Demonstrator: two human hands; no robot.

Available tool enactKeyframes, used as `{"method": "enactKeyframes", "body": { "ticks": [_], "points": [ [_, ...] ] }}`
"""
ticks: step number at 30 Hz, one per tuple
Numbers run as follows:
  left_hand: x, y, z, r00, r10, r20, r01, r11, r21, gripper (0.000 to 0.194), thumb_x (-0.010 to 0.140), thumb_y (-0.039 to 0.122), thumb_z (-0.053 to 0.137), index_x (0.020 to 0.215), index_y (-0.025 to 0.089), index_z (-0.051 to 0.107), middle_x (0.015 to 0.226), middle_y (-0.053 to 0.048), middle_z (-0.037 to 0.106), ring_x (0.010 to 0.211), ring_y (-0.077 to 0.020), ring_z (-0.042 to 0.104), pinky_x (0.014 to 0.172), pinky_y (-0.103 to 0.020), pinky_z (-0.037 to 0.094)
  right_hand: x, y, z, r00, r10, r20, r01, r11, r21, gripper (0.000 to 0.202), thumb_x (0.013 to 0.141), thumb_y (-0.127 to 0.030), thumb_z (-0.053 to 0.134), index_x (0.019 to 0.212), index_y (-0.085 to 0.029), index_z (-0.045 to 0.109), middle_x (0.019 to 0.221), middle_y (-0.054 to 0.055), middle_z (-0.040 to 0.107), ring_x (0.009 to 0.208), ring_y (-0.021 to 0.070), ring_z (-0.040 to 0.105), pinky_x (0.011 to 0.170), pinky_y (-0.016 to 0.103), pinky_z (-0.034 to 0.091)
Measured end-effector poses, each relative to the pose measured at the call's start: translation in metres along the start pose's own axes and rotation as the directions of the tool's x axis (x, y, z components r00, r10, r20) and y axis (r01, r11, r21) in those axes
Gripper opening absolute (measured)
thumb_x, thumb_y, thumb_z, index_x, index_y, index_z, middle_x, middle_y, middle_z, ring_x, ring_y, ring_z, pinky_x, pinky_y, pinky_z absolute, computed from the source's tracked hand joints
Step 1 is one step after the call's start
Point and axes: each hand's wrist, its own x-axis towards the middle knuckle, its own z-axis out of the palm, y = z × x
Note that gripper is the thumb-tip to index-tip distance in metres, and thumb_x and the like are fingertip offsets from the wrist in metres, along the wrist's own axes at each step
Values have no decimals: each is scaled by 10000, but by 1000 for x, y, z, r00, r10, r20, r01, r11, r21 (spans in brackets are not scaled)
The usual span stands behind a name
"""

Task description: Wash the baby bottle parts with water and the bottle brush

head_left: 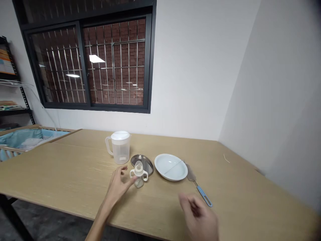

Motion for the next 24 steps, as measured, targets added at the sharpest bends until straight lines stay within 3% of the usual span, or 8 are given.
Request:
{"method": "enactKeyframes", "body": {
  "ticks": [2,5,7,10,14,24],
  "points": [
    [13,-8,15,997,24,68,-25,1000,16,879,525,541,867,1268,167,582,1265,-148,635,1129,-344,604,956,-468,479,22,-7,33,991,-31,132,20,996,81,488,874,-605,525,577,-241,394,529,-28,375,479,136,421,445,258,396],
    [26,-15,36,986,47,160,-34,996,-81,950,425,416,920,1265,146,571,1246,-162,649,1137,-348,614,983,-467,474,46,-4,82,959,-55,278,21,992,123,326,849,-534,581,772,-225,509,622,-24,490,564,155,510,544,264,459],
    [31,-16,47,982,52,183,-24,988,-151,813,485,359,889,1214,154,593,1177,-133,688,1071,-311,653,953,-431,499,54,4,109,936,-97,339,85,995,50,320,797,-470,652,949,-202,565,827,38,603,767,205,602,724,317,519],
    [33,-14,55,981,55,188,-19,982,-189,495,592,322,810,1035,159,658,1002,-84,743,910,-261,699,840,-363,539,58,16,134,912,-136,388,144,989,7,451,727,-429,722,1080,-192,571,1086,102,614,1022,265,605,891,368,508],
    [26,-10,62,978,53,204,-4,972,-235,323,627,276,762,914,141,705,868,-71,761,776,-246,705,716,-315,542,54,22,142,894,-131,428,144,990,1,529,687,-421,774,1114,-186,570,1110,95,599,1084,272,587,944,377,487],
    [-8,1,76,971,65,231,22,935,-355,315,639,212,696,940,125,724,926,-86,760,871,-254,690,787,-316,532,36,22,119,908,-17,419,33,999,-30,323,710,-363,769,952,-200,630,977,44,655,909,213,628,802,304,483]
  ]
}}
